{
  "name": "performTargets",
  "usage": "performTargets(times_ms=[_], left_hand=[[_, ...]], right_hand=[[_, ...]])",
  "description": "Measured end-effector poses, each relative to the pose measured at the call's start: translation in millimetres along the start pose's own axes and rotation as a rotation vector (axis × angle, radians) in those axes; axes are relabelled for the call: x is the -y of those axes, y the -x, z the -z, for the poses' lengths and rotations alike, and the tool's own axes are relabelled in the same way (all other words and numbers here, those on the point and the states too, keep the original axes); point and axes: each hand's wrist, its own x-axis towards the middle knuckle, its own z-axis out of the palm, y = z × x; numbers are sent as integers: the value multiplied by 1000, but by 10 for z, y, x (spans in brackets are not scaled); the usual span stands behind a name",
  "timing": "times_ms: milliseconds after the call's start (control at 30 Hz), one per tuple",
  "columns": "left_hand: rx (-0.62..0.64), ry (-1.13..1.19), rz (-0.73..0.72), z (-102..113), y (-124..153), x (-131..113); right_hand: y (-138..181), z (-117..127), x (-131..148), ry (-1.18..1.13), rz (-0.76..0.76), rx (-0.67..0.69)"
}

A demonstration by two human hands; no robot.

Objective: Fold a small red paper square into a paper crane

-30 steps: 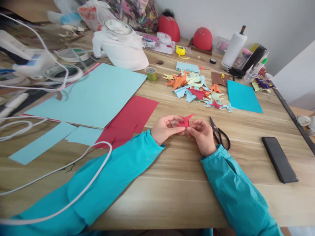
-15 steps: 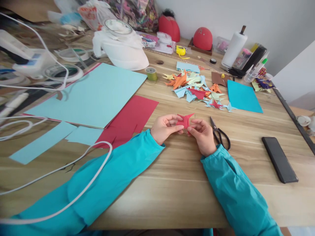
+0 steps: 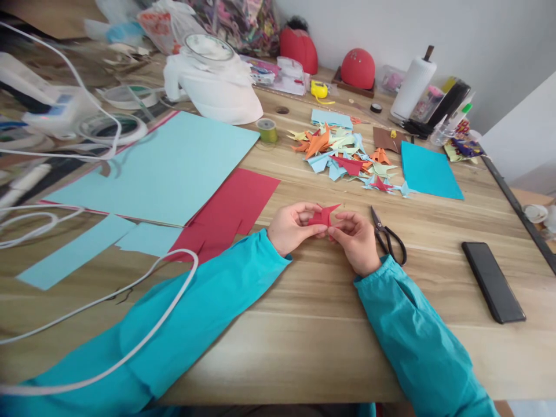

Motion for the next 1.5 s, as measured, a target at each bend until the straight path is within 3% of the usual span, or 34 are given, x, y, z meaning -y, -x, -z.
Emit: performTargets(times_ms=[567,867,1167,1333,1500], left_hand=[[16,4,84,5,-5,-119],[-10,8,28,17,-16,-53],[82,-41,-23,35,0,-5],[63,-116,-76,38,-4,14],[95,-47,5,28,-3,-26]], right_hand=[[10,2,9,4,-27,0],[11,24,-27,-17,31,44],[34,-15,1,88,73,62],[39,-13,11,115,73,56],[21,6,3,95,49,52]])
